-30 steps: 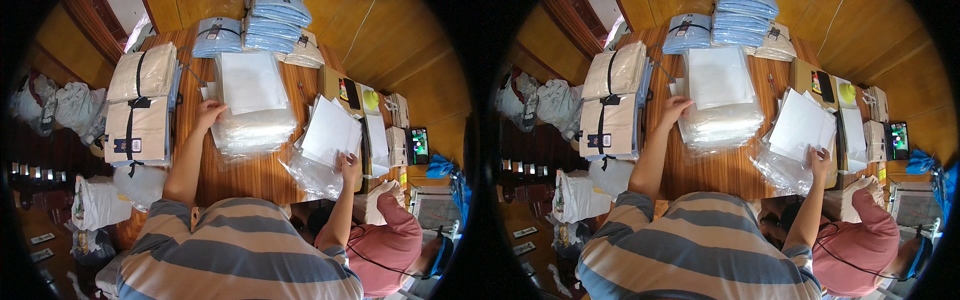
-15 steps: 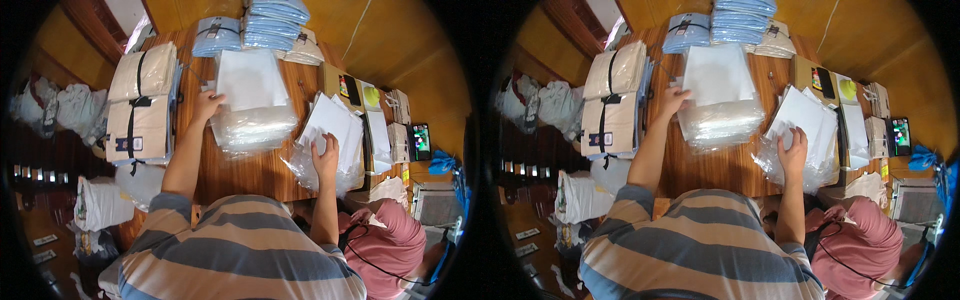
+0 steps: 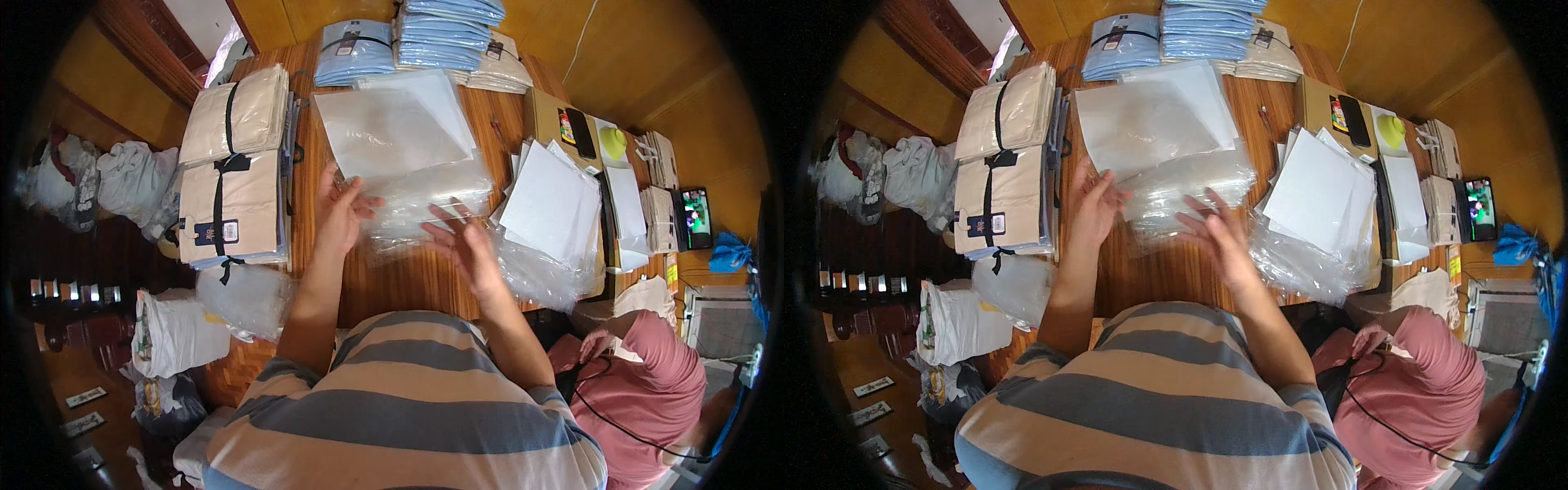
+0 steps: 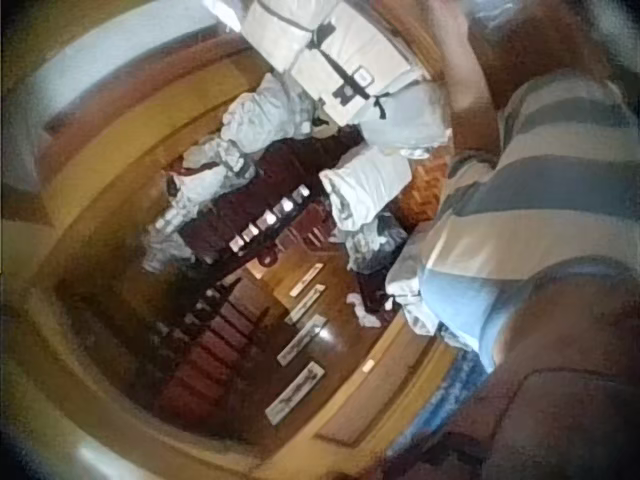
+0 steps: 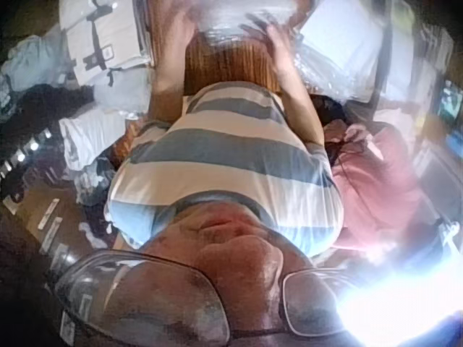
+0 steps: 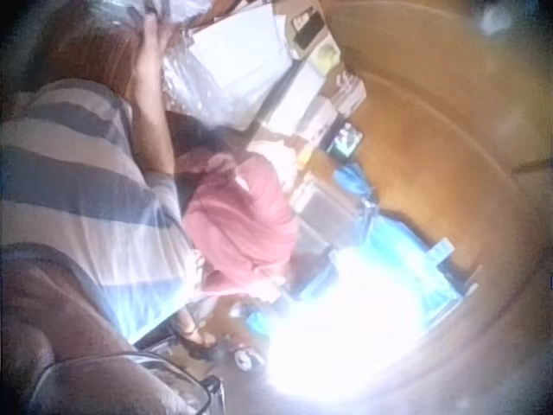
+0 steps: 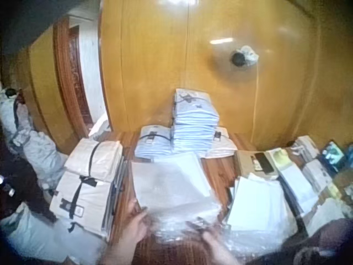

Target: The person places white textile items into plastic bags by hand and stacks them on a wooden table.

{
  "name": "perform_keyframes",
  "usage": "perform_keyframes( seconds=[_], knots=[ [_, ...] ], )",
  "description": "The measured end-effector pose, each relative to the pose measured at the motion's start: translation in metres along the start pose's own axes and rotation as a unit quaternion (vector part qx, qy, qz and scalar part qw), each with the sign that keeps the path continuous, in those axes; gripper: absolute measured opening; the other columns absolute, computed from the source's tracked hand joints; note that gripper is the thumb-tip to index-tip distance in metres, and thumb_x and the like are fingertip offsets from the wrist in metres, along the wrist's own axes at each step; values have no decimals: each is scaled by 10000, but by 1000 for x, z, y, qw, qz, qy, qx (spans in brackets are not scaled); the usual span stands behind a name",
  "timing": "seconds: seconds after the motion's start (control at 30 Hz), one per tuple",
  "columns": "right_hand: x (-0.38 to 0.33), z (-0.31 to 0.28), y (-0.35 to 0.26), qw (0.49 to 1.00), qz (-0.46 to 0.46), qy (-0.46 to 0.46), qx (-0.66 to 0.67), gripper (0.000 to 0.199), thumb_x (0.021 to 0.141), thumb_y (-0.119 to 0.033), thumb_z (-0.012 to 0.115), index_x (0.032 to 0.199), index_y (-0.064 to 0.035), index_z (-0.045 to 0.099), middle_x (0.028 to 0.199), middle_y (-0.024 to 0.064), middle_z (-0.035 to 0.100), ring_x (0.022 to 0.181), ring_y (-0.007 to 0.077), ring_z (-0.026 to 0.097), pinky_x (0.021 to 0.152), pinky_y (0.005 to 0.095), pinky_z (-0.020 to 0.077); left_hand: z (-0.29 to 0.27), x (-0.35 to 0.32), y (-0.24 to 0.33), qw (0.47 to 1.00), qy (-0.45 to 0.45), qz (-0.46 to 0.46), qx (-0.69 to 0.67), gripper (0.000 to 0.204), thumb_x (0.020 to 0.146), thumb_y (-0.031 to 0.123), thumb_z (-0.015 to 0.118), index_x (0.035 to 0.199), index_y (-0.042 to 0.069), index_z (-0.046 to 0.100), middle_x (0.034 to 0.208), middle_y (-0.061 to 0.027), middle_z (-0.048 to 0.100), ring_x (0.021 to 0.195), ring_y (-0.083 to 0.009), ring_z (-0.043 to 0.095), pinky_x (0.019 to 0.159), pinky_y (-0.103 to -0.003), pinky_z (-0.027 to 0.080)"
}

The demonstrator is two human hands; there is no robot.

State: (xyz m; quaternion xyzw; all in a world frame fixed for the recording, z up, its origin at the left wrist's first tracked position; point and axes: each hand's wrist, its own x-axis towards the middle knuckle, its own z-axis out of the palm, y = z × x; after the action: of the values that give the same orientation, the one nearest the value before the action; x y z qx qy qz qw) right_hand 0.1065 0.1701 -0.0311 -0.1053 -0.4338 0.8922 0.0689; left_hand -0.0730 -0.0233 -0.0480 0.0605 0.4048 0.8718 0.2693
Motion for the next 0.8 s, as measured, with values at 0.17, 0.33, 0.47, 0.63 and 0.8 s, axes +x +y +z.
perform_keyframes(
  seconds=[0.17, 0.33, 0.47, 0.63, 0.8],
  knots=[
    [35, 13, 17, 991, -19, 134, -21, 530, 979, -145, 617, 1454, -27, 413, 1274, 186, 614, 1069, 285, 673, 869, 345, 564, 3, -5, -23, 998, -12, -65, -19, 448, 942, 32, 595, 1364, 53, 444, 1178, -129, 631, 1058, -301, 672, 841, -432, 618],
    [34, -11, 19, 978, 59, 194, -44, 383, 979, -82, 591, 1352, -21, 530, 1034, 122, 659, 931, 258, 698, 774, 358, 589, -13, 21, -40, 990, 12, -141, -15, 361, 929, 72, 603, 1275, 42, 504, 1205, -122, 607, 1082, -268, 649, 884, -432, 608],
    [29, -13, 15, 970, 54, 238, -8, 297, 987, -100, 594, 1261, 10, 569, 1035, 127, 670, 918, 258, 703, 710, 345, 588, 3, 26, -43, 987, 70, -137, 48, 471, 894, 18, 615, 1332, 60, 446, 1161, -99, 608, 990, -237, 670, 846, -401, 617],
    [44, -29, 15, 968, 2, 220, -122, 232, 1011, -129, 567, 1171, 32, 614, 1048, 139, 686, 894, 256, 717, 680, 324, 588, 19, 19, -40, 993, 44, -108, 29, 600, 885, -4, 597, 1426, 89, 355, 1132, -87, 614, 949, -209, 673, 818, -376, 624],
    [32, -6, -14, 981, 6, 188, -56, 288, 1020, -156, 552, 1228, 37, 602, 1113, 168, 689, 912, 256, 725, 699, 319, 592, 17, 9, -30, 995, -5, -97, -34, 616, 895, -10, 574, 1451, 93, 329, 1135, -107, 632, 962, -226, 697, 817, -405, 631]
  ],
)
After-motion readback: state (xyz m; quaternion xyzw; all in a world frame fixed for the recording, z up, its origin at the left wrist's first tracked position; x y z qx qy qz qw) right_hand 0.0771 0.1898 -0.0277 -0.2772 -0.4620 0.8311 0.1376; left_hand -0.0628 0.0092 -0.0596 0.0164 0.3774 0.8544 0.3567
